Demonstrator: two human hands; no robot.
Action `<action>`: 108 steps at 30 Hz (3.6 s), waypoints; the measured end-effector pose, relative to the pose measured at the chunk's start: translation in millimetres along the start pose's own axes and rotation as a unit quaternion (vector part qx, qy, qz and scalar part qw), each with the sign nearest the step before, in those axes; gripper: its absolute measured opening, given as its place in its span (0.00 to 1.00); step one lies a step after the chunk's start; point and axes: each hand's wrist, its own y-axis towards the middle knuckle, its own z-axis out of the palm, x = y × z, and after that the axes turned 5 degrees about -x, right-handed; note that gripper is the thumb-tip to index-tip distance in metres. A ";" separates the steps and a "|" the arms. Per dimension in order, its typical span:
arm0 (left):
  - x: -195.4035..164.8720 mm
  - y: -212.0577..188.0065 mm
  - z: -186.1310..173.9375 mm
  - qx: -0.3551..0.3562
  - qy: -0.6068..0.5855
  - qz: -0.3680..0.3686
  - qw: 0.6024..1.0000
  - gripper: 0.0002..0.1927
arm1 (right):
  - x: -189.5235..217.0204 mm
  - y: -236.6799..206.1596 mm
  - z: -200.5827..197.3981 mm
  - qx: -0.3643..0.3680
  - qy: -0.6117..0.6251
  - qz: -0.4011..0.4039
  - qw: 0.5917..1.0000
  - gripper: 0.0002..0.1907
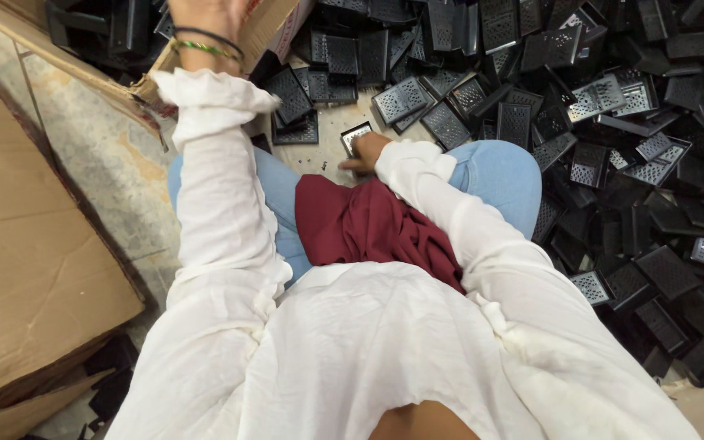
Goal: The person sits on the floor and repeatedly picks up small black plastic parts from a large pile. They turn each part over in their hands to inspect it, then place it into a cardboard box to their left. The process is repetitive and continues throughout the clip.
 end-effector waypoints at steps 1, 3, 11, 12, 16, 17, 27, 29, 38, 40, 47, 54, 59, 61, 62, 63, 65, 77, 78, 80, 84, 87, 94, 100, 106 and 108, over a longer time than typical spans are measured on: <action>-0.6 -1.9 -1.8 0.015 -0.032 -0.013 0.999 0.04 | 3.6 3.5 2.0 0.074 -0.033 -0.006 0.997 0.27; 6.2 -10.8 -5.5 0.048 -0.095 -0.040 0.994 0.04 | 9.1 8.4 3.6 0.106 -0.035 -0.026 0.993 0.23; 110.2 -92.2 28.1 -0.001 0.285 -0.119 0.951 0.48 | 8.3 -0.1 -7.1 -0.114 0.430 0.014 0.895 0.16; 118.7 -95.3 33.4 0.022 0.224 -0.160 0.961 0.43 | 5.9 -4.7 -11.4 -0.098 0.497 -0.031 0.862 0.15; 120.6 -86.2 45.9 0.043 -0.018 -0.222 0.974 0.27 | -24.1 -33.2 -48.1 -0.168 0.357 -0.097 0.914 0.15; 114.7 -82.3 44.7 0.029 -0.078 -0.215 0.973 0.23 | -39.2 -43.2 -62.3 -0.191 0.297 -0.009 0.936 0.19; 109.3 -81.0 20.8 -0.121 -0.140 -0.261 0.947 0.19 | -177.9 -94.0 -143.6 -0.360 0.021 0.413 0.836 0.30; 119.5 -87.0 18.7 -0.106 -0.124 -0.267 0.950 0.19 | -172.1 -82.4 -140.4 -0.274 -0.045 0.443 0.853 0.34; 128.4 -90.2 25.9 -0.071 -0.067 -0.238 0.966 0.24 | -152.4 -62.1 -137.6 -0.288 -0.129 0.374 0.872 0.19; 127.3 -90.5 30.8 -0.058 -0.057 -0.267 0.960 0.21 | -150.5 -63.2 -136.4 -0.286 -0.159 0.329 0.886 0.13; 120.3 -85.7 34.0 -0.028 -0.045 -0.257 0.965 0.13 | -133.1 -56.7 -135.1 -0.258 -0.097 0.213 0.937 0.04; 124.0 -83.9 45.7 -0.040 -0.020 -0.252 0.967 0.10 | -122.3 -46.3 -142.5 -0.451 -0.123 0.234 0.852 0.35; 121.6 -86.8 48.1 -0.040 0.030 -0.238 0.970 0.10 | -124.5 -46.7 -141.0 -0.215 -0.033 0.343 0.914 0.47; 119.6 -87.5 50.1 -0.032 0.000 -0.249 0.968 0.10 | -126.7 -47.4 -139.1 -0.220 -0.030 0.300 0.928 0.38; 118.9 -88.1 52.2 -0.028 -0.015 -0.257 0.966 0.10 | -128.2 -48.0 -138.2 -0.245 -0.049 0.256 0.934 0.36; 119.3 -89.4 53.4 -0.023 -0.007 -0.259 0.966 0.10 | -129.8 -48.7 -137.0 -0.266 -0.067 0.213 0.938 0.34; 122.2 -91.7 55.1 -0.014 0.011 -0.265 0.964 0.09 | -132.0 -50.8 -135.3 -0.258 -0.043 0.193 0.946 0.25; 111.9 -97.9 58.2 0.114 0.106 -0.441 0.884 0.37 | -74.1 -74.9 -121.5 -0.532 0.090 0.042 0.841 0.06; 105.1 -99.8 60.5 0.135 0.055 -0.523 0.840 0.43 | -59.7 -75.9 -116.1 -0.545 0.100 0.018 0.832 0.05; 93.3 -100.3 61.5 0.160 -0.038 -0.523 0.836 0.45 | -31.8 -76.6 -103.9 -0.487 0.134 -0.086 0.859 0.09; 88.0 -87.8 52.6 0.112 -0.137 -0.377 0.909 0.18 | 6.0 -71.7 -87.0 -0.420 0.141 -0.178 0.879 0.15; 97.2 -82.6 52.9 0.053 -0.030 -0.223 0.973 0.11 | 17.7 -63.1 -83.8 -0.378 0.184 -0.121 0.899 0.25; 91.1 -91.2 70.6 0.047 0.015 -0.196 0.979 0.29 | 23.9 -48.9 -78.3 -0.359 0.363 0.016 0.859 0.26; 73.7 -83.6 66.4 -0.014 -0.170 -0.298 0.939 0.49 | 29.5 -49.8 -60.0 -0.300 0.543 0.018 0.784 0.23; 94.1 -94.4 68.0 0.035 -0.137 -0.270 0.952 0.49 | 33.8 -49.5 -44.0 -0.317 0.570 0.001 0.758 0.23; 99.5 -99.0 68.1 0.045 -0.152 -0.253 0.954 0.44 | 34.0 -49.4 -40.6 -0.331 0.562 -0.004 0.758 0.24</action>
